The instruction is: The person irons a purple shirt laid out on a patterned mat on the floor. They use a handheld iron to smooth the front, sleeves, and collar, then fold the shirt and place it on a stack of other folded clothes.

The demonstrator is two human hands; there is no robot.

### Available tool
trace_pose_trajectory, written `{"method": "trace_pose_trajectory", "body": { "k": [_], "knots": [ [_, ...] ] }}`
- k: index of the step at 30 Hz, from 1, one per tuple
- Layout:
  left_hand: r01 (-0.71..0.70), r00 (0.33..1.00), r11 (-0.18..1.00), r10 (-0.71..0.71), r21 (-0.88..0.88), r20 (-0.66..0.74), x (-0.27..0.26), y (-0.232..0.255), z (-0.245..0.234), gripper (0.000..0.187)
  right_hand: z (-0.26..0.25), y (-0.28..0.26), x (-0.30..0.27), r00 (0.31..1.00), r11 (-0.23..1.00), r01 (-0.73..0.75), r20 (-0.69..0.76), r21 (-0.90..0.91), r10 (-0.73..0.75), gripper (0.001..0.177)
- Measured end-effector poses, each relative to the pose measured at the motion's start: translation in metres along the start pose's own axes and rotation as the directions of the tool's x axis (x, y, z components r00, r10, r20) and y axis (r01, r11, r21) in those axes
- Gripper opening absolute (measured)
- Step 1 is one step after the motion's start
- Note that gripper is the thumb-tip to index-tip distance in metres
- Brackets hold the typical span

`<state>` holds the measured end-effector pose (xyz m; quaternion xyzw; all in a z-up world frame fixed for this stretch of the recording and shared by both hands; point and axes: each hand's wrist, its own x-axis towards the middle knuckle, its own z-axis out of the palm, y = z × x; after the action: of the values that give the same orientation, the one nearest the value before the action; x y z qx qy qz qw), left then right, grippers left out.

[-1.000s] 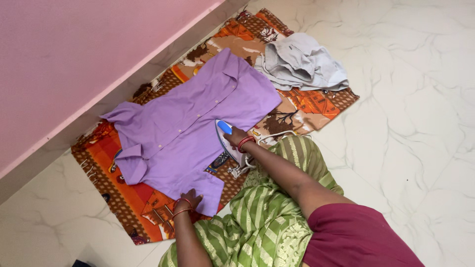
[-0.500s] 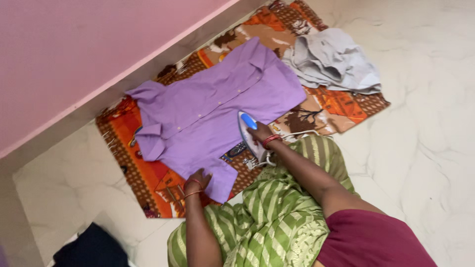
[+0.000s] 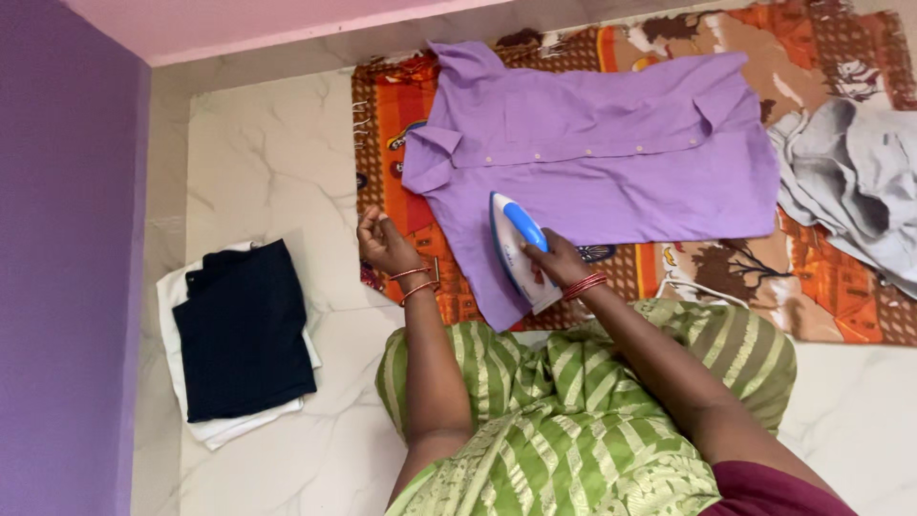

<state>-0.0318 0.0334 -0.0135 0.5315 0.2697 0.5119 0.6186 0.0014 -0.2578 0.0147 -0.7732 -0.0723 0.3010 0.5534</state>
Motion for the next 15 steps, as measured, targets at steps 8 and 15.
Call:
{"method": "trace_pose_trajectory", "body": {
  "k": [8,15],
  "knots": [
    [-0.025,0.996,0.995,0.016,-0.099,-0.093,-0.001,0.011,0.001,0.012,0.077,0.017,0.035,0.985,0.979,-0.132,0.092,-0.154,0.147,0.047],
    [0.034,0.996,0.986,-0.047,-0.163,-0.074,-0.011,0.010,0.006,0.011,0.089,0.015,0.055,0.990,0.967,-0.101,0.072,-0.235,0.121,0.053]
  ]
}}
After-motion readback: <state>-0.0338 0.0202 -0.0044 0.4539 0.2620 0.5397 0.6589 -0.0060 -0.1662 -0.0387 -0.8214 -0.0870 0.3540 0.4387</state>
